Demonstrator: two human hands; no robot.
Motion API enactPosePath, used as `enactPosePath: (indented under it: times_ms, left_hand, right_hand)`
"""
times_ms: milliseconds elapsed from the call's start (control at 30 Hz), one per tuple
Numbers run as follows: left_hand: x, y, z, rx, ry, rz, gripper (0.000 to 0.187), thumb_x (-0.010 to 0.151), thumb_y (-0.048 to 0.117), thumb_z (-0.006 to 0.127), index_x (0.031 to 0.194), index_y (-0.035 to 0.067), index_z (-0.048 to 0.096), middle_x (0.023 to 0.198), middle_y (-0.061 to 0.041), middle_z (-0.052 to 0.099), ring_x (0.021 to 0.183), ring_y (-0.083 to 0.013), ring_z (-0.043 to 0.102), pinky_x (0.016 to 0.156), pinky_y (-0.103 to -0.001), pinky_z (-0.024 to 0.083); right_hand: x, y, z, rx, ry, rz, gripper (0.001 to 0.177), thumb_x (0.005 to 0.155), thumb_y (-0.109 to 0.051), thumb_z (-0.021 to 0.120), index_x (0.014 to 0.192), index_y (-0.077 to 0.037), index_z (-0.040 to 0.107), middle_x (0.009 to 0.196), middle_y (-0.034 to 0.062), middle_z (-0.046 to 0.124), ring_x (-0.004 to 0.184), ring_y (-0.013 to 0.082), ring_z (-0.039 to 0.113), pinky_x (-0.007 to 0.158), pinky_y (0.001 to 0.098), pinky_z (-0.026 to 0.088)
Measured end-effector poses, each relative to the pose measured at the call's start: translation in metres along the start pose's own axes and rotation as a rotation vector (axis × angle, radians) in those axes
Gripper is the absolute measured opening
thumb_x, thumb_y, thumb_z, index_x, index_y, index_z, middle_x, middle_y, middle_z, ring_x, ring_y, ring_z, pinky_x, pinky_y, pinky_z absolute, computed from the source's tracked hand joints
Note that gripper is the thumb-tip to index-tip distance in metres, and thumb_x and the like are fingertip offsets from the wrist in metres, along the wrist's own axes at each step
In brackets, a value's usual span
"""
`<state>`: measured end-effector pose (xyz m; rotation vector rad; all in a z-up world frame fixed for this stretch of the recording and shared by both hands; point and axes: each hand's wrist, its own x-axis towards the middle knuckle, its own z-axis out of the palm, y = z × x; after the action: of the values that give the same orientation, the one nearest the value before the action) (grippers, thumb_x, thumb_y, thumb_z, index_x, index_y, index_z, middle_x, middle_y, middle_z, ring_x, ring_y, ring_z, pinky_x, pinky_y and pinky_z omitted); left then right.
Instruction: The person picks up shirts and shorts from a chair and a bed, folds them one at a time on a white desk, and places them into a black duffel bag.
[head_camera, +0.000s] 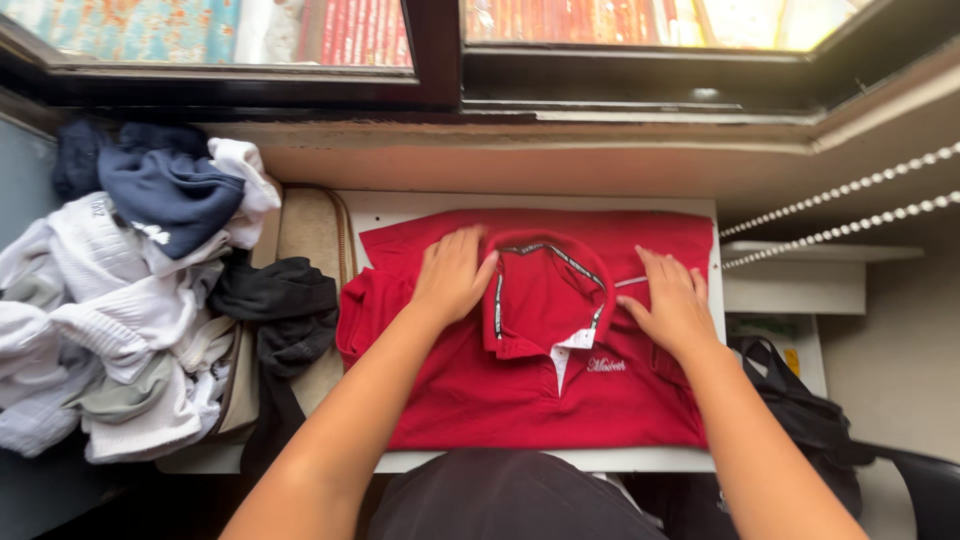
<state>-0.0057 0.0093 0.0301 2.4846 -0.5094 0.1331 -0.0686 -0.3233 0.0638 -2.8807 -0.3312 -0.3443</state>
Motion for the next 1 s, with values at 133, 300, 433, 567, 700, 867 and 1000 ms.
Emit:
enactPosePath:
  times_ms: [133, 300, 433, 567, 700, 867, 1000]
  left_hand:
    - [-0.028, -0.024, -0.023, 0.235, -0.274, -0.036, 0.060, 0.095, 0.050, 0.063, 0.133, 0.004, 0.056, 0.119, -0.015, 0.067, 0.115, -0.0331, 0.061, 0.097, -0.047, 0.046]
    - [-0.026, -0.047, -0.062, -0.016, -0.357, -0.086, 0.054, 0.087, 0.051, 0.070, 0.122, 0.009, 0.070, 0.105, -0.015, 0.074, 0.099, -0.0371, 0.068, 0.081, -0.048, 0.053]
    - [-0.002, -0.047, -0.094, -0.014, -0.232, -0.223, 0.047, 0.080, 0.053, 0.075, 0.110, 0.016, 0.076, 0.099, -0.013, 0.076, 0.094, -0.0365, 0.070, 0.077, -0.046, 0.054]
    - [0.016, -0.056, -0.083, 0.244, -0.035, -0.240, 0.050, 0.082, 0.057, 0.074, 0.110, 0.016, 0.075, 0.096, -0.011, 0.076, 0.094, -0.0360, 0.070, 0.079, -0.048, 0.053]
    - [0.017, -0.082, -0.077, 0.394, -0.328, -0.259, 0.083, 0.056, 0.065, 0.086, 0.119, 0.014, 0.070, 0.096, -0.014, 0.075, 0.093, -0.0325, 0.070, 0.091, -0.053, 0.043]
    - [0.025, -0.090, -0.102, 0.666, -0.592, -0.254, 0.050, 0.075, 0.049, 0.080, 0.113, 0.018, 0.070, 0.100, -0.009, 0.079, 0.102, -0.0241, 0.073, 0.105, -0.044, 0.038]
    - [0.005, -0.054, -0.106, 0.862, -0.116, -0.111, 0.053, 0.065, 0.015, 0.075, 0.117, 0.019, 0.064, 0.107, -0.008, 0.068, 0.103, -0.0250, 0.065, 0.082, -0.040, 0.043]
  right_hand:
    - [-0.005, 0.021, 0.017, -0.020, -0.158, -0.002, 0.040, 0.087, -0.036, 0.073, 0.110, -0.004, 0.067, 0.108, 0.0170, 0.065, 0.111, 0.0355, 0.059, 0.114, 0.0529, 0.037]
    - [0.013, 0.031, -0.001, 0.228, -0.219, 0.208, 0.028, 0.097, -0.041, 0.070, 0.102, -0.013, 0.070, 0.086, 0.0091, 0.068, 0.092, 0.0312, 0.064, 0.089, 0.0456, 0.047]
    - [0.030, 0.031, -0.012, 0.131, 0.099, 0.246, 0.026, 0.098, -0.040, 0.071, 0.097, -0.014, 0.071, 0.085, 0.0068, 0.070, 0.084, 0.0293, 0.063, 0.089, 0.0443, 0.040]
    - [0.041, 0.044, 0.022, -0.259, 0.066, 0.301, 0.028, 0.106, -0.045, 0.065, 0.104, -0.018, 0.074, 0.088, 0.0059, 0.071, 0.092, 0.0282, 0.061, 0.092, 0.0479, 0.032]
    - [0.043, 0.065, 0.048, -0.397, -0.102, 0.281, 0.034, 0.106, -0.049, 0.060, 0.107, -0.017, 0.072, 0.096, 0.0042, 0.073, 0.108, 0.0283, 0.058, 0.095, 0.0545, 0.030]
    - [0.024, 0.058, 0.020, -0.433, 0.069, 0.136, 0.040, 0.100, -0.042, 0.061, 0.129, -0.015, 0.068, 0.130, 0.0079, 0.061, 0.134, 0.0292, 0.044, 0.107, 0.0567, 0.025]
    - [-0.033, 0.023, -0.002, -0.280, 0.074, 0.107, 0.040, 0.100, -0.037, 0.060, 0.133, -0.014, 0.062, 0.142, 0.0115, 0.049, 0.141, 0.0312, 0.038, 0.114, 0.0578, 0.023]
